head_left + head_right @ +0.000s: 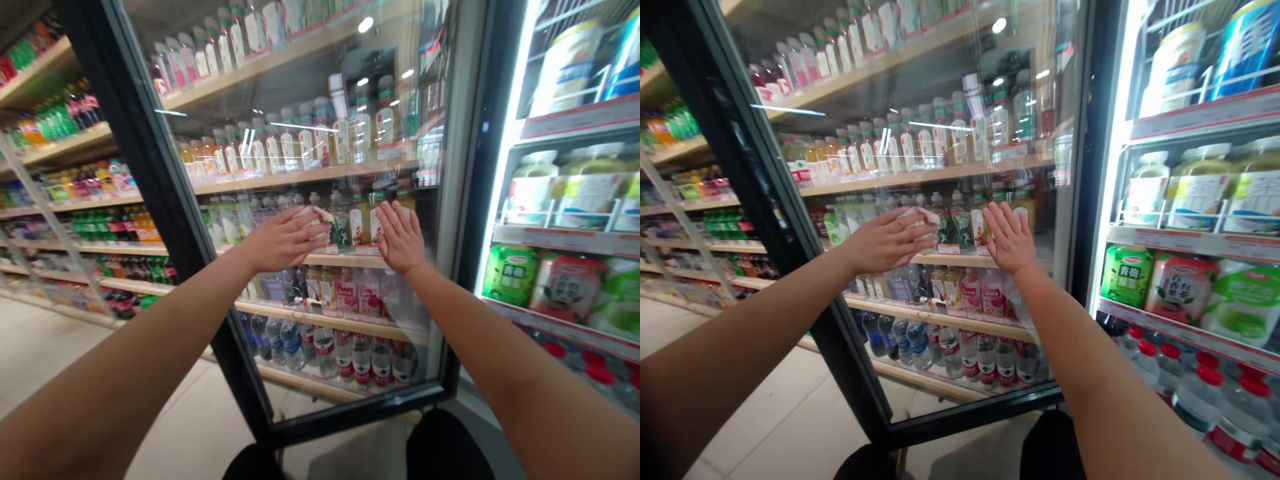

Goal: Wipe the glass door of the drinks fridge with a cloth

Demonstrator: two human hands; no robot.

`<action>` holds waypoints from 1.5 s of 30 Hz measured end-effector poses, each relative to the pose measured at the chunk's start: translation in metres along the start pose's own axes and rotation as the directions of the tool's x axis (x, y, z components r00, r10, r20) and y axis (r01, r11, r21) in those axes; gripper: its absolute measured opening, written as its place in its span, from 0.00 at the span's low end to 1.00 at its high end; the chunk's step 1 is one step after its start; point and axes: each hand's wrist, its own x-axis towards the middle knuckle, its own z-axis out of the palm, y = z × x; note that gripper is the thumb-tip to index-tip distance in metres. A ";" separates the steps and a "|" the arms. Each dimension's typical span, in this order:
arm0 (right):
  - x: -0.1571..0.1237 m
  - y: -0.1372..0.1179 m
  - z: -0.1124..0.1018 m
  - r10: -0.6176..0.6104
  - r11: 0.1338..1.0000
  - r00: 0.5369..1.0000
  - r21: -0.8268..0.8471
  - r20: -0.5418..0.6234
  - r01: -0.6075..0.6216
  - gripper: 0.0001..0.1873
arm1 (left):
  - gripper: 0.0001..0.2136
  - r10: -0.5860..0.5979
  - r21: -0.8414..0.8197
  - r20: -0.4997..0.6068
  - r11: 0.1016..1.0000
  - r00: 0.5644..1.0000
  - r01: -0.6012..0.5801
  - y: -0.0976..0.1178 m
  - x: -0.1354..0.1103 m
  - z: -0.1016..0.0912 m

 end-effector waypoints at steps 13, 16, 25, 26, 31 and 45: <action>0.000 -0.001 0.001 -0.030 0.998 0.998 -0.049 -0.050 0.028 0.31 | 0.20 0.012 -0.079 0.044 0.997 0.999 -0.009 0.012 0.056 -0.001; 0.000 -0.001 0.002 -0.042 0.997 0.996 -0.073 -0.074 0.036 0.30 | 0.21 -0.308 -0.032 -0.108 0.951 0.945 0.306 -0.010 0.061 -0.011; 0.000 0.001 0.003 -0.049 0.997 0.997 -0.066 -0.067 0.045 0.32 | 0.19 -0.071 -0.072 0.002 0.995 0.997 0.071 -0.006 0.078 -0.006; 0.000 0.002 0.003 -0.051 0.997 0.996 -0.067 -0.072 0.047 0.32 | 0.19 -0.115 -0.057 -0.025 0.992 0.993 0.113 -0.012 0.077 -0.007; 0.000 0.001 0.002 -0.050 0.997 0.996 -0.067 -0.079 0.045 0.31 | 0.23 -0.415 -0.067 -0.194 0.910 0.889 0.410 -0.016 0.067 -0.004; 0.001 -0.001 -0.001 -0.049 0.997 0.996 -0.061 -0.078 0.045 0.30 | 0.21 -0.351 0.006 -0.171 0.934 0.920 0.358 -0.004 0.036 -0.001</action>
